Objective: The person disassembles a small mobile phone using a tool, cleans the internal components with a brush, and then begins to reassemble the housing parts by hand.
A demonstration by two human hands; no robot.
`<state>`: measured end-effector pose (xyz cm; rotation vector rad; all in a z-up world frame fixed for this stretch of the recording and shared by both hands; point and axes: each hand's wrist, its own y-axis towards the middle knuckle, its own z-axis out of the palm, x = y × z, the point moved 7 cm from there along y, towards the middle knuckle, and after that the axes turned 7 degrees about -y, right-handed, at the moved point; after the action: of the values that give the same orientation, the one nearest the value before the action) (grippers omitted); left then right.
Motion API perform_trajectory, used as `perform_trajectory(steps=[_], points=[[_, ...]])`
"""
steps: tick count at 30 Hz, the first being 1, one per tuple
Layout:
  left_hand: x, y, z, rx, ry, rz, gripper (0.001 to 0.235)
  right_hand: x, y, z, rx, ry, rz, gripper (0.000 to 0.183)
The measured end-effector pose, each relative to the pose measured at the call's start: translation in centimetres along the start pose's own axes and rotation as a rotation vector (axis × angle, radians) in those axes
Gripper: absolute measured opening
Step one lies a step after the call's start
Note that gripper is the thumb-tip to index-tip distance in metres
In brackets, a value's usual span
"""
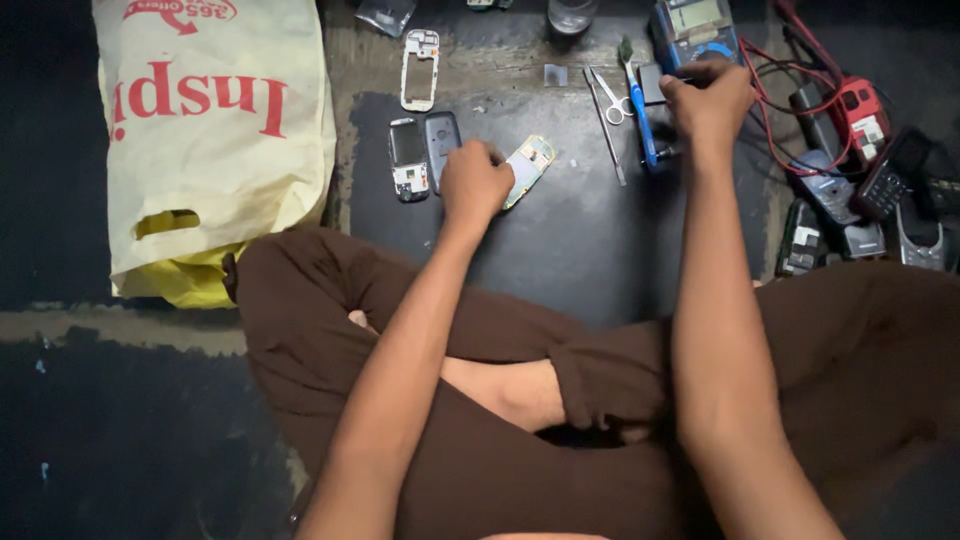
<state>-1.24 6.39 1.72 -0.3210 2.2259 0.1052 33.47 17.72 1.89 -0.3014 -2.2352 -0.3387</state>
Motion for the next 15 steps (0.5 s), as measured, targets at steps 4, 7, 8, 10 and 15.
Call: perform_trajectory(steps=[4, 7, 8, 10, 15], points=[[-1.1, -0.6, -0.6, 0.000, 0.091, 0.084, 0.020, -0.5, 0.7, 0.1, -0.034, -0.045, -0.048, 0.025], [-1.8, -0.7, -0.8, 0.006, 0.165, 0.155, 0.020, -1.3, 1.5, -0.9, -0.073, 0.110, -0.002, 0.024], [-1.8, -0.6, -0.6, 0.036, 0.185, 0.144, 0.019, -1.4, 2.0, -1.6, -0.074, 0.214, 0.008, 0.024], [-1.9, -0.5, -0.5, 0.061, 0.176, 0.143, 0.020, -1.6, 2.6, -3.5, -0.120, 0.373, 0.049, 0.021], [-1.8, -0.7, -0.1, 0.118, 0.061, 0.061, 0.028, -2.9, 2.9, -7.5, -0.242, 0.661, 0.297, 0.018]])
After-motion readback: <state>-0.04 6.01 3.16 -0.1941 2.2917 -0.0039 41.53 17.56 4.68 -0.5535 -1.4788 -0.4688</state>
